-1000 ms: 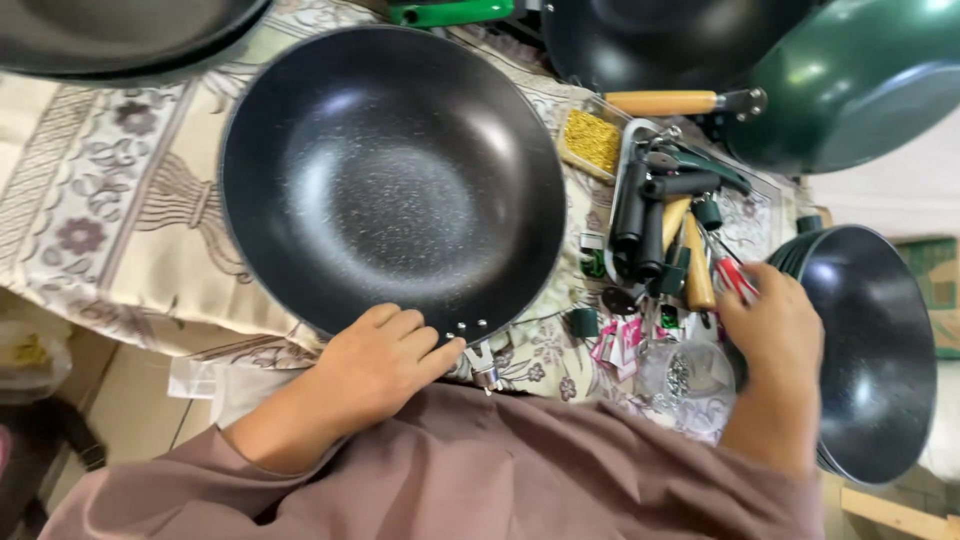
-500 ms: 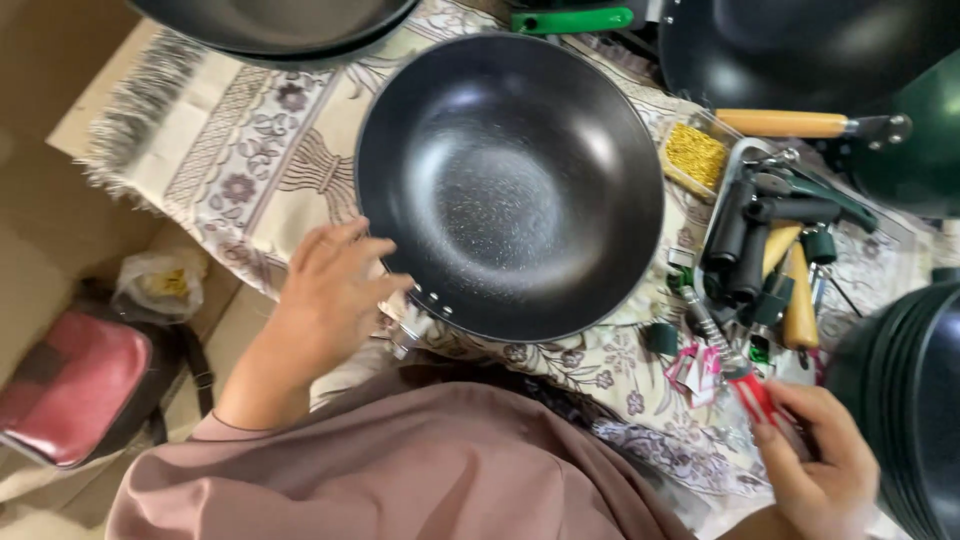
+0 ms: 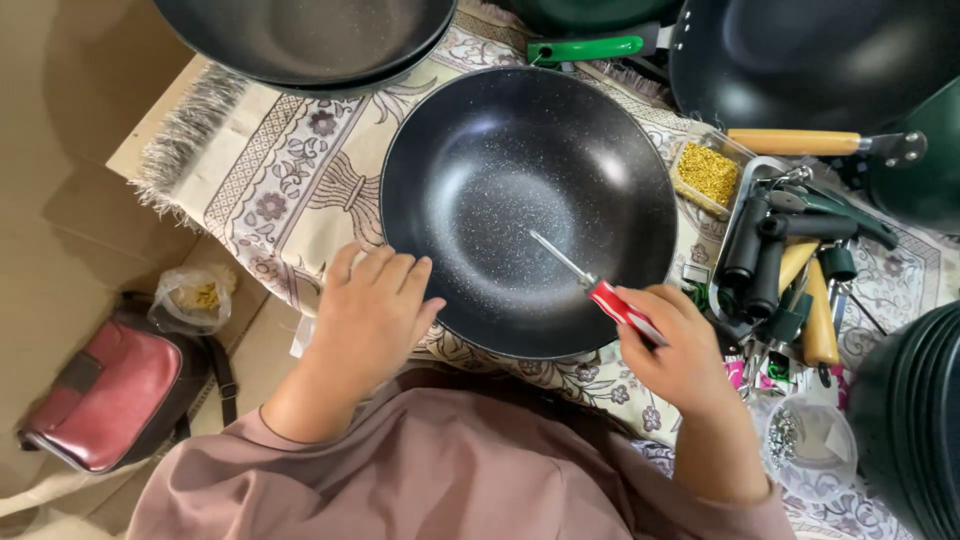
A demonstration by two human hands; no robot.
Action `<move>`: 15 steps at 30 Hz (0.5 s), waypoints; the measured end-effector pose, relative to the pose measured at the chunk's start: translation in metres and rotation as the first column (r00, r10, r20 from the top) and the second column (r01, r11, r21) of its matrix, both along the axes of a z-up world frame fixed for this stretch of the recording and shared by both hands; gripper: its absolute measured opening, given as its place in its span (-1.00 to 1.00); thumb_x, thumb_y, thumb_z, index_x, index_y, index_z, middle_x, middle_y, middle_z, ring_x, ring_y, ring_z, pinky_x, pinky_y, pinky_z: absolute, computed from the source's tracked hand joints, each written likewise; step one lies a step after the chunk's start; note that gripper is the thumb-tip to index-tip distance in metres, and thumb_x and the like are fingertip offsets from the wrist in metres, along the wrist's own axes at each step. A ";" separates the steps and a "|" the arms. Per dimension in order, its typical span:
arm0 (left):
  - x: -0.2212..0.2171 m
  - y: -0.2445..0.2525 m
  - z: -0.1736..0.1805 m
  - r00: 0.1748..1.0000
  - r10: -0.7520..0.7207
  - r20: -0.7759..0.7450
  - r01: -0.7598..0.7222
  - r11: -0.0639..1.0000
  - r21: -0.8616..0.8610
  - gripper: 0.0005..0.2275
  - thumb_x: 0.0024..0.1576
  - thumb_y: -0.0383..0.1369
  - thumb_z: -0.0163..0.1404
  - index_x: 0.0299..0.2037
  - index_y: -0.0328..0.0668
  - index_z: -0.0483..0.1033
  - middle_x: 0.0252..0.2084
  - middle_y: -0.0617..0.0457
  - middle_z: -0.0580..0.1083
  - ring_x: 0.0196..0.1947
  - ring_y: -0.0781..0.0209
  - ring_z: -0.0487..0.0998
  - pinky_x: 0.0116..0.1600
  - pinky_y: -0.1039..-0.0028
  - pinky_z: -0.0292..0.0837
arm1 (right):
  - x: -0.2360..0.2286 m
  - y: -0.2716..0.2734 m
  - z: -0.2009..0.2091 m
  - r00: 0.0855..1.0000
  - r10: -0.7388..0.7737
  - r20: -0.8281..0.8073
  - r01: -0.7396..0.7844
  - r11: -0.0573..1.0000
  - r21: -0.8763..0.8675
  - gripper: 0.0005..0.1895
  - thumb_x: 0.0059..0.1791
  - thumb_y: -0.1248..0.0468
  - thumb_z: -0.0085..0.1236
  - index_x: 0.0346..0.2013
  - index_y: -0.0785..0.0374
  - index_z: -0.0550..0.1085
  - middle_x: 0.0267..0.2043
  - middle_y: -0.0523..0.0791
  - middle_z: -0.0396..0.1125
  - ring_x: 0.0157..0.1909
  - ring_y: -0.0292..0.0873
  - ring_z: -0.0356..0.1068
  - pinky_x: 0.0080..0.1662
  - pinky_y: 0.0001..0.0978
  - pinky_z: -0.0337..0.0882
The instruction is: Attaching handles to woks using a screwdriver and screws
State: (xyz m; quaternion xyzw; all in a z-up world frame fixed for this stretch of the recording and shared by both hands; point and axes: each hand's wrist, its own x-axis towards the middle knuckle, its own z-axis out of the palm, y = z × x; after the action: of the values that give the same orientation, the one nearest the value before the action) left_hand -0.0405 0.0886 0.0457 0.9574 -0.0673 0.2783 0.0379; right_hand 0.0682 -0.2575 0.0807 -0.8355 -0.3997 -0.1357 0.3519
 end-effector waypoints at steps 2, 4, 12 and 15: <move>0.003 -0.002 -0.016 0.999 -0.014 0.040 0.013 1.000 0.012 -0.67 0.22 -0.02 -0.03 -0.12 -0.06 0.63 -0.24 0.00 0.56 -0.04 -0.01 0.58 0.26 -0.01 0.23 | 0.004 0.004 -0.004 1.000 0.002 0.020 -0.002 1.000 -0.005 -0.67 -0.12 0.45 0.26 -0.06 0.28 0.61 -0.26 0.01 0.41 -0.31 0.07 0.45 -0.18 -0.21 0.48; 0.006 -0.001 -0.022 0.997 -0.024 0.074 0.023 0.999 0.024 -0.69 0.19 -0.06 0.01 -0.16 -0.10 0.63 -0.26 -0.02 0.55 -0.03 -0.05 0.56 0.25 -0.05 0.23 | 0.003 0.008 -0.005 0.999 0.008 0.035 -0.007 1.000 -0.010 -0.66 -0.13 0.47 0.26 -0.05 0.28 0.61 -0.27 0.00 0.41 -0.32 0.05 0.45 -0.18 -0.22 0.48; 0.031 0.011 -0.023 0.996 0.015 0.091 -0.017 0.999 0.030 -0.80 0.20 -0.22 0.01 -0.12 -0.10 0.59 -0.08 -0.03 0.55 0.05 0.03 0.55 0.39 0.05 0.09 | -0.045 0.032 0.004 0.988 0.013 -0.151 -0.034 0.990 -0.135 -0.63 -0.16 0.28 0.27 -0.05 0.05 0.62 -0.27 -0.08 0.46 -0.28 0.08 0.53 -0.24 -0.18 0.54; 0.051 0.010 -0.011 0.991 0.045 0.127 -0.048 0.999 0.026 -0.66 0.06 -0.25 0.14 0.03 -0.13 0.58 0.01 -0.10 0.51 0.11 -0.08 0.51 0.34 -0.05 0.16 | -0.036 0.042 0.006 0.989 0.052 -0.138 -0.070 0.989 -0.131 -0.64 -0.16 0.30 0.27 -0.06 0.09 0.63 -0.26 -0.05 0.45 -0.28 0.10 0.53 -0.21 -0.18 0.55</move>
State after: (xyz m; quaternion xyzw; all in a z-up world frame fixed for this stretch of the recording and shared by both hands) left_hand 0.0103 0.0984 0.0348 0.9396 -0.0512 0.3381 0.0134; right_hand 0.0318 -0.2150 0.0863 -0.8519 -0.4090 -0.0409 0.3245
